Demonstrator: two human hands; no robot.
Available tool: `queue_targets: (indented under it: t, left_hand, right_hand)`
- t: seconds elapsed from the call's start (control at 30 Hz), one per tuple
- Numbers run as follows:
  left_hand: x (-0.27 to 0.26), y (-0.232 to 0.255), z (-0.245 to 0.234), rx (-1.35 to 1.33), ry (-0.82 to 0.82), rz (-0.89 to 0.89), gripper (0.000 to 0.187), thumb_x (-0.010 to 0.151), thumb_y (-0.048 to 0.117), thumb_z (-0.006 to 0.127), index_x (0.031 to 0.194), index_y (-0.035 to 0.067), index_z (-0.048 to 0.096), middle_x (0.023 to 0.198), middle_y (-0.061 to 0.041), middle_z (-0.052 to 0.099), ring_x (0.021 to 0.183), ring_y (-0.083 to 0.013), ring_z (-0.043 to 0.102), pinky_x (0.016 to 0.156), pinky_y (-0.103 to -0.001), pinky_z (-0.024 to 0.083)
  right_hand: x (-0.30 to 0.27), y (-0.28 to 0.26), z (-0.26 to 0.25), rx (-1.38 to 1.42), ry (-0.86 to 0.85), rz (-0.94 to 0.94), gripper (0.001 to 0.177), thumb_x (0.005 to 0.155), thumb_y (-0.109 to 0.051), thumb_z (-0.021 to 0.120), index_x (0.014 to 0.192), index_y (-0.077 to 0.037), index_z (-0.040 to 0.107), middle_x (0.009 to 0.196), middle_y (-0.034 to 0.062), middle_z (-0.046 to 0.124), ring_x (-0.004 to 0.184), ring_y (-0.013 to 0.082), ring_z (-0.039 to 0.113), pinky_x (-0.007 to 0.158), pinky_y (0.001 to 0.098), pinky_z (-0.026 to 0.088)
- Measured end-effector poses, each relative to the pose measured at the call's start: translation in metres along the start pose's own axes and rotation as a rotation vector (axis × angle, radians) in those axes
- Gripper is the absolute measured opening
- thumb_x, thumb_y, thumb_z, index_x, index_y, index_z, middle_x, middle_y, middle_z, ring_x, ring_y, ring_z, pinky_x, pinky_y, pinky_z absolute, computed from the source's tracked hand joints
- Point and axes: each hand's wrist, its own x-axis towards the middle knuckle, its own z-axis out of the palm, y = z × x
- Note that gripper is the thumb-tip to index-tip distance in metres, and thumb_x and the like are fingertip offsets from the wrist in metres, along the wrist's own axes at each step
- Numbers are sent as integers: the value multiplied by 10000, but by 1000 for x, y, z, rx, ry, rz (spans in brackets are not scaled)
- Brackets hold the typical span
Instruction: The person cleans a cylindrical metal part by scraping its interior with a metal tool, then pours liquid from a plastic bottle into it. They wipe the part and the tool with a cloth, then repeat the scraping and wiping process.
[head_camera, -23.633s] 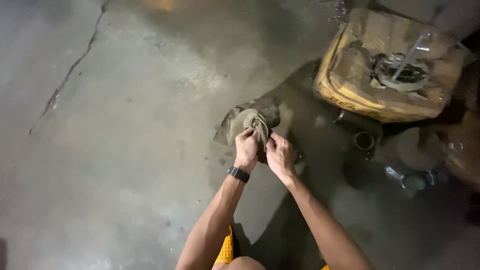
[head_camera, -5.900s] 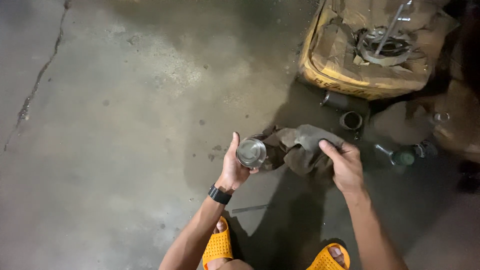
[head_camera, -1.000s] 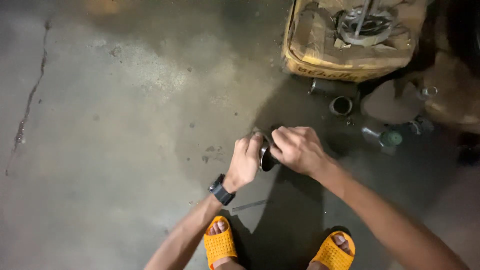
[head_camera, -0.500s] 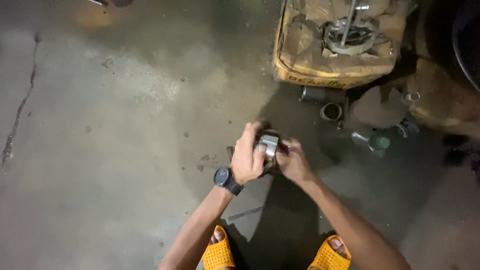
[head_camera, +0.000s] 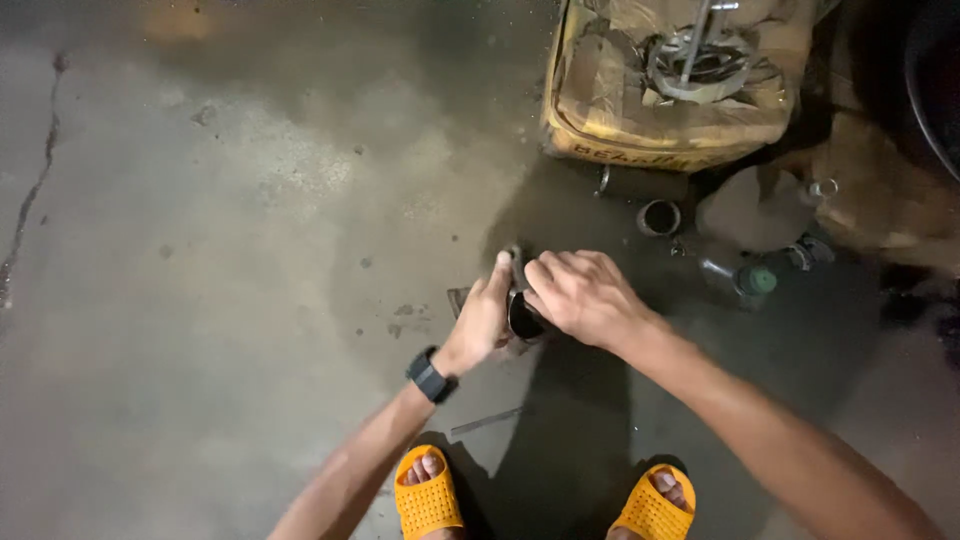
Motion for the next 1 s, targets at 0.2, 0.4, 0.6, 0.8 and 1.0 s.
queue_targets:
  t: [0.2,0.4,0.6,0.8,1.0]
  left_hand:
    - [-14,-9,14,491,385,799,497,1156,334,301,928,-18,567,673,-184,542,546,-310,512,557,-423,399]
    - [-11,1,12,553,272,1045,532,1105,350,285,1168,-91,574,879,-223,636,662,-330,637,611,-427,529]
    - [20,-12,-11,249,77,166,683,1175,434,318,902,-122,606,600,-158,548,512,-243,530,520,-426,435]
    - [-3,-22,-9,665,242,576,424,1071,280,334,958,-44,583,591,-204,545,497,-351,543,488,-428,400]
    - [-19,10,13,568,300,918,372,1069,233,373,1005,-62,590,834,-252,628,702,-444,620,664,-471,516]
  right_hand:
    - [-64,-7,119,515,226,522,182,894,-138,655,973,26,664,875,178,677,788,320,656,722,440,541]
    - [-86,4,129,869,215,659,151,968,-144,602,984,-12,674,917,147,721,821,189,703,736,400,567]
    - [2,-10,-13,100,-65,191,202,886,-203,715,840,-30,622,808,147,683,762,334,692,691,457,547]
    - [-13,-2,24,62,134,18,235,846,-208,697,898,5,613,840,178,678,748,339,685,688,444,535]
    - [-95,-18,164,847,301,803,206,898,-200,644,934,-5,697,856,203,708,845,427,659,724,399,527]
